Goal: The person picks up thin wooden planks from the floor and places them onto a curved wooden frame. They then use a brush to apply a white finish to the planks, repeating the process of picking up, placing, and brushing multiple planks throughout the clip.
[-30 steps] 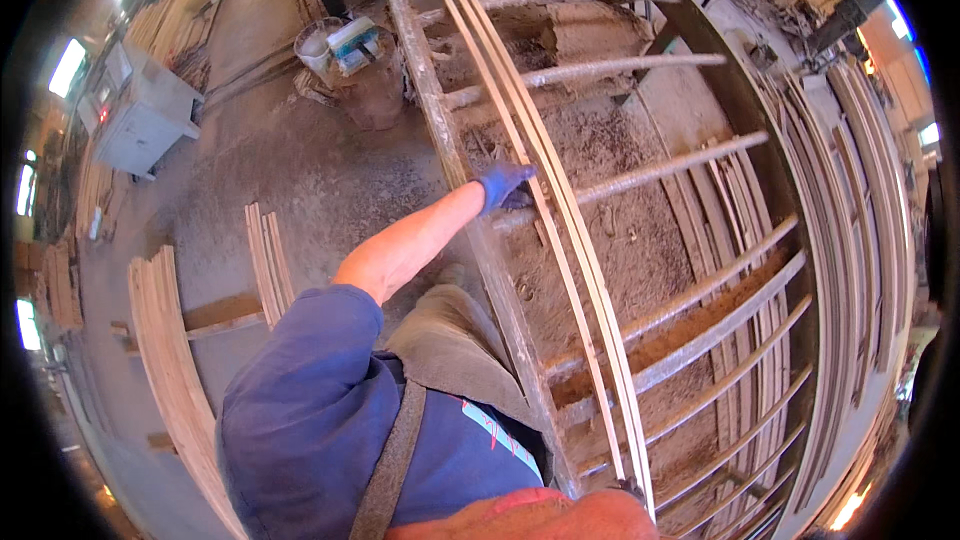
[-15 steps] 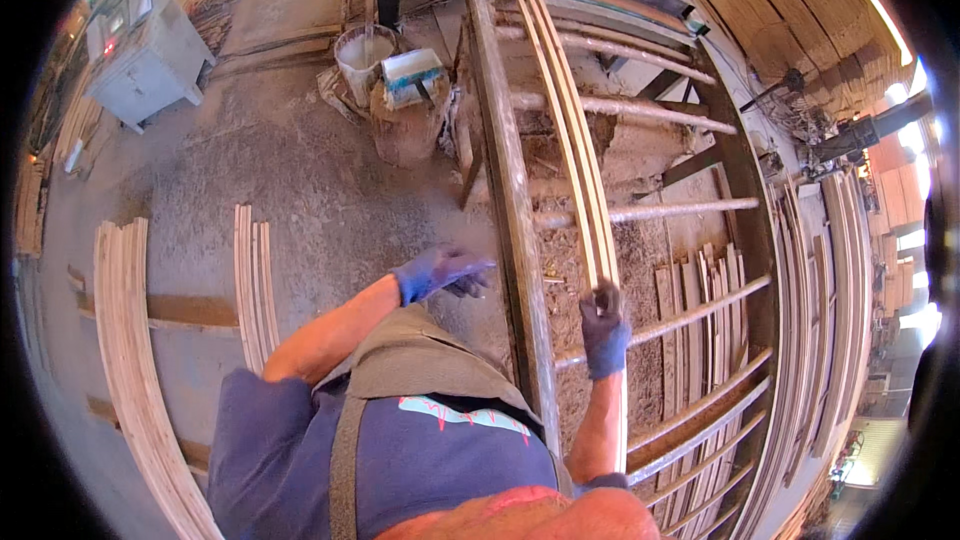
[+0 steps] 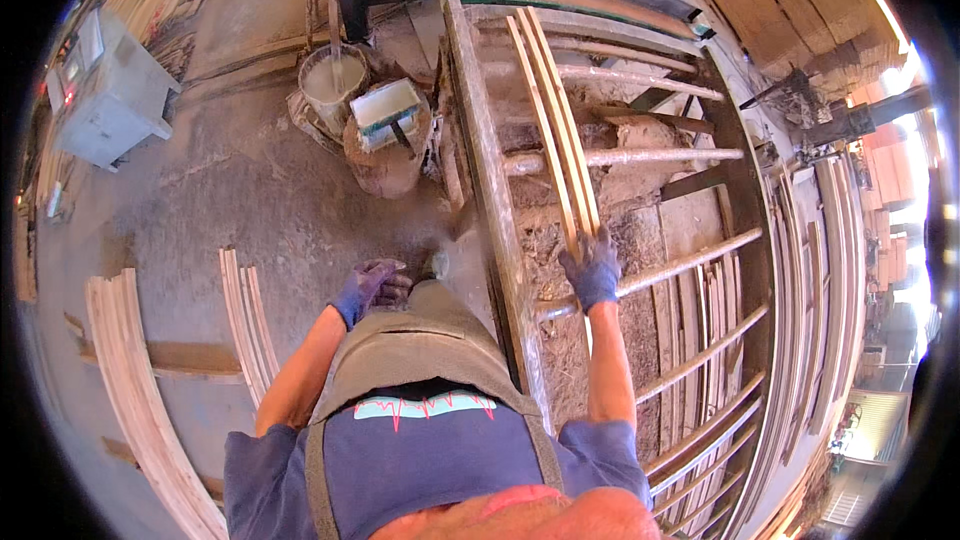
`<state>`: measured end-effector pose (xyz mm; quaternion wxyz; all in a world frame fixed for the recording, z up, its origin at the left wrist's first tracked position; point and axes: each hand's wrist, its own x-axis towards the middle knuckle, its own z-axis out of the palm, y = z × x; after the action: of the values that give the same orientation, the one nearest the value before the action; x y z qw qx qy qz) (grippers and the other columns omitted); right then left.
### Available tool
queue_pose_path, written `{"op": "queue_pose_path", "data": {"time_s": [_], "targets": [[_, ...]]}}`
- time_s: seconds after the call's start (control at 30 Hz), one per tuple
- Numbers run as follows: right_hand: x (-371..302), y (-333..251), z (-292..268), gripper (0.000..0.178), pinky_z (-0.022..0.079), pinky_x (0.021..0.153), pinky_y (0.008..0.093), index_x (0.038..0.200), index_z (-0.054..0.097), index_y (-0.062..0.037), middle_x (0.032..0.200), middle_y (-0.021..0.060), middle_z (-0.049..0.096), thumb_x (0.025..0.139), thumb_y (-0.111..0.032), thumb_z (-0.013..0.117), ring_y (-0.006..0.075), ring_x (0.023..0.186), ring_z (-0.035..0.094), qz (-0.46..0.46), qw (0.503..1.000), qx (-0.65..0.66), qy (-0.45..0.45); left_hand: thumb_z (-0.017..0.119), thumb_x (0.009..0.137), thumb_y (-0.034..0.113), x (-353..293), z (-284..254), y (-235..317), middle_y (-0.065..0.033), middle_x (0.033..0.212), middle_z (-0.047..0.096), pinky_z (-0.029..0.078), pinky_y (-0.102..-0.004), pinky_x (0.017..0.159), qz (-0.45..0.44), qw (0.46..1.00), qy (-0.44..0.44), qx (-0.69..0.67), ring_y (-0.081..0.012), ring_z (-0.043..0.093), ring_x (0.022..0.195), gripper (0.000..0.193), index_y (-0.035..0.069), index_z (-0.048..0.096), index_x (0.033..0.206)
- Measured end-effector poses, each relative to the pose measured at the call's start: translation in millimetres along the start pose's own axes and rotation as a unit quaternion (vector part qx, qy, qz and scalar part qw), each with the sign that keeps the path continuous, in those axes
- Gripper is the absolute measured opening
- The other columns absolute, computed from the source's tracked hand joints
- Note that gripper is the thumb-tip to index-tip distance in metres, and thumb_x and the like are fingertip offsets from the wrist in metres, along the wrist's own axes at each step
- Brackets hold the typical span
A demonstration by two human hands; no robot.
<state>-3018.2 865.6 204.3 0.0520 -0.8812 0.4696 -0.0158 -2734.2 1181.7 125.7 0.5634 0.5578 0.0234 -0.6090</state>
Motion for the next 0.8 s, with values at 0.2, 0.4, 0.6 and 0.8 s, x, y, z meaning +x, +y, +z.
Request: {"op": "queue_pose_path", "data": {"time_s": [0.2,0.4,0.6,0.8], "targets": [[8.8,17.4,23.9,0.049,0.049,0.092,0.0453,0.112,0.068,-0.0105,0.125,0.0255,0.056,0.073,-0.04,0.076,0.0416,0.11,0.057,-0.003,0.994,0.098,0.057,0.054,0.097,0.038,52.4,-30.5,40.0,-0.0115,0.102,0.07,0.056,-0.0338,0.066,-0.063,0.997,0.009,0.047,-0.0182,0.068,0.076,0.039,0.009,0.06,0.122],[28.8,6.0,12.3,0.041,0.051,0.083,0.0492,0.107,0.07,-0.0095,0.117,0.0249,0.06,0.076,-0.036,0.074,0.04,0.103,0.06,0.013,0.998,0.04,0.042,0.054,0.097,0.037,99.5,-16.8,75.2,-0.0105,0.101,0.07,0.055,-0.0334,0.066,-0.102,0.993,0.004,0.055,-0.0207,0.069,0.079,0.035,0.009,0.063,0.116],[69.3,-13.7,14.9,0.039,0.052,0.082,0.0454,0.106,0.069,-0.0099,0.117,0.0219,0.061,0.076,-0.033,0.075,0.0382,0.097,0.063,0.05,0.994,0.078,0.052,0.055,0.097,0.034,150.0,-0.6,99.5,-0.0118,0.097,0.071,0.054,-0.0309,0.058,-0.126,0.984,-0.032,0.119,-0.0187,0.068,0.072,0.034,0.006,0.062,0.114],[74.4,-13.0,6.8,0.035,0.052,0.084,0.0461,0.111,0.068,-0.0136,0.12,0.0213,0.06,0.08,-0.03,0.071,0.0368,0.103,0.062,-0.003,0.996,0.069,0.056,0.053,0.098,0.033,176.9,-3.2,113.8,-0.0097,0.093,0.072,0.052,-0.0307,0.054,-0.11,0.98,-0.053,0.159,-0.0185,0.067,0.065,0.032,0.008,0.063,0.114]]}}
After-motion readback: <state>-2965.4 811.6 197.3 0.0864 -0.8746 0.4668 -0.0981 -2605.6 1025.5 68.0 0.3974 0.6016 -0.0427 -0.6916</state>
